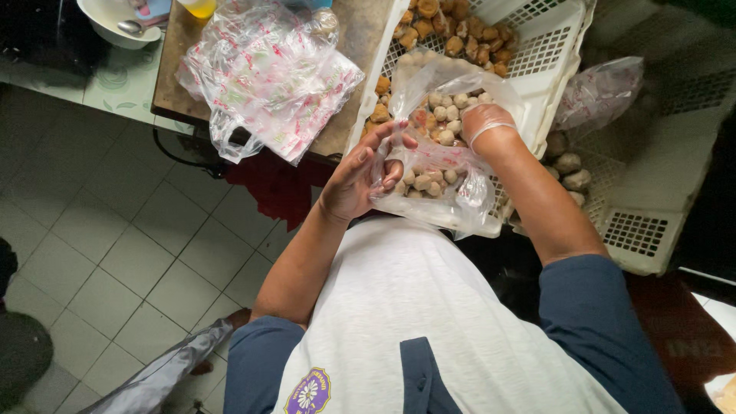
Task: The person transfers fried food items from a blue colander into a white crate, then packs them into plastic bags along with round meatballs. The person ties the bags and places them on the counter.
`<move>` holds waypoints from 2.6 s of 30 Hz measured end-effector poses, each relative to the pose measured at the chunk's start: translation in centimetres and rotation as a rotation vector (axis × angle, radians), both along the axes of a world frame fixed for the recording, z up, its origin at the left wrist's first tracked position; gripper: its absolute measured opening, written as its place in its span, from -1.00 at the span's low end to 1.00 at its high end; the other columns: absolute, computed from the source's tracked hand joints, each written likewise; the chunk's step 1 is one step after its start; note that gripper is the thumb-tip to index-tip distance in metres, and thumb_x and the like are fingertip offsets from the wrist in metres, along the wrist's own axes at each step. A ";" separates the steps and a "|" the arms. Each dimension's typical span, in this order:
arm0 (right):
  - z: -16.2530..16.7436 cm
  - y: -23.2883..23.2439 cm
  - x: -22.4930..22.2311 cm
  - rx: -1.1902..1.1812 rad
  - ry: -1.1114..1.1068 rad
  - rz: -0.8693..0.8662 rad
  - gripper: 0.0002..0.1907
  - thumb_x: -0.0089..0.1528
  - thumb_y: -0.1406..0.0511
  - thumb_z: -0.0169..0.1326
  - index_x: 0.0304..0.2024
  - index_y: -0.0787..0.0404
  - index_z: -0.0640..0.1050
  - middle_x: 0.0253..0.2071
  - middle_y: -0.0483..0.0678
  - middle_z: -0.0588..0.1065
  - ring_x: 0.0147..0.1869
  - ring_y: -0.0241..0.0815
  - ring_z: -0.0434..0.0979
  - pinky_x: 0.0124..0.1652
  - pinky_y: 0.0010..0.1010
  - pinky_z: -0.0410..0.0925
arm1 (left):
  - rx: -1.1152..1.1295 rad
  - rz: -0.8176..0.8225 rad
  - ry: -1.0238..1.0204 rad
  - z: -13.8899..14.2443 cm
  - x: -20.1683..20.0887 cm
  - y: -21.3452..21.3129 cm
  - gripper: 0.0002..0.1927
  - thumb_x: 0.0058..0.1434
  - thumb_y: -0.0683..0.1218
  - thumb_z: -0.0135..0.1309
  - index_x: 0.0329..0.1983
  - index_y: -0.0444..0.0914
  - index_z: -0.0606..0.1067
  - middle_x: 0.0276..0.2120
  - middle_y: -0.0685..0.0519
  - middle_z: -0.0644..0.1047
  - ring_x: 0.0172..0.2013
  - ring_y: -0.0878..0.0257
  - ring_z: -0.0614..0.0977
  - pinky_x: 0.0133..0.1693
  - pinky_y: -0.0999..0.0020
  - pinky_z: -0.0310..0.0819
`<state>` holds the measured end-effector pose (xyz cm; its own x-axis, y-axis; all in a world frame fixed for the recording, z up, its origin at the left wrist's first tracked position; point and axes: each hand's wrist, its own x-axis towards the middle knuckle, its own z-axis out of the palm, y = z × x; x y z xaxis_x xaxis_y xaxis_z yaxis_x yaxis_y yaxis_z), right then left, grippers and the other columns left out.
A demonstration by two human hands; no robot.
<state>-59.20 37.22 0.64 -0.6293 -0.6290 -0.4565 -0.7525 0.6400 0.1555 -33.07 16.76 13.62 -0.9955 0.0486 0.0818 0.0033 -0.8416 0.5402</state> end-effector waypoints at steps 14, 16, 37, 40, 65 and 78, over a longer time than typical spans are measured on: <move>13.9 2.3 4.0 -0.583 -0.689 -0.420 -0.79 0.36 0.33 0.04 0.03 0.26 0.52 -0.29 0.01 0.47 -0.33 -0.13 0.43 -0.33 -0.27 0.43 | -0.036 0.009 -0.010 0.4 0.3 0.1 -0.18 0.43 0.21 0.07 0.56 -0.33 0.13 0.19 -0.09 0.35 -0.31 0.41 0.38 -0.47 0.66 0.21; 15.9 2.6 6.6 -0.610 -0.866 -0.302 -0.83 0.35 0.31 0.07 -0.04 0.25 0.51 -0.30 -0.05 0.46 -0.34 -0.20 0.44 -0.35 -0.33 0.47 | -0.028 0.006 -0.018 0.4 0.4 0.1 -0.17 0.43 0.21 0.08 0.56 -0.32 0.12 0.16 -0.09 0.35 -0.30 0.40 0.39 -0.47 0.65 0.21; 10.7 -3.0 6.2 -0.820 -0.404 -0.034 -0.80 0.37 0.42 0.02 0.03 0.32 0.57 -0.17 0.13 0.59 -0.24 -0.03 0.59 -0.24 -0.23 0.50 | 0.027 -0.017 0.002 0.6 0.2 0.1 -0.19 0.43 0.20 0.07 0.57 -0.29 0.12 0.21 -0.10 0.35 -0.27 0.36 0.39 -0.41 0.61 0.21; 5.0 -5.0 4.3 -0.612 -0.109 0.141 -0.57 -0.09 0.38 0.21 -0.15 0.34 0.58 -0.13 0.22 0.56 -0.13 0.13 0.58 -0.18 -0.19 0.49 | 0.019 -0.022 0.008 0.7 0.1 0.2 -0.19 0.42 0.20 0.08 0.56 -0.28 0.12 0.22 -0.10 0.34 -0.25 0.36 0.39 -0.38 0.59 0.22; 15.7 0.9 11.3 -0.620 -0.636 0.238 -0.59 0.17 0.21 0.22 0.03 0.24 0.57 -0.36 0.01 0.58 -0.34 -0.11 0.60 -0.36 -0.34 0.52 | 0.050 -0.010 -0.008 0.6 0.3 0.1 -0.15 0.41 0.22 0.11 0.57 -0.29 0.11 0.18 -0.10 0.35 -0.30 0.37 0.39 -0.45 0.63 0.20; 4.4 -3.7 3.2 -0.306 -0.069 0.020 -0.77 0.26 0.37 0.06 -0.07 0.21 0.65 -0.07 0.11 0.61 -0.05 0.04 0.64 -0.10 -0.22 0.52 | 0.057 -0.040 0.014 0.6 0.1 0.2 -0.18 0.43 0.19 0.09 0.56 -0.31 0.12 0.17 -0.10 0.35 -0.34 0.40 0.39 -0.44 0.64 0.21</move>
<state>-56.02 33.55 5.08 -0.5895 -0.7559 -0.2847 -0.7676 0.6340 -0.0939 -32.98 16.97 14.20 -0.9915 0.0833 0.1000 -0.0236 -0.8707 0.4913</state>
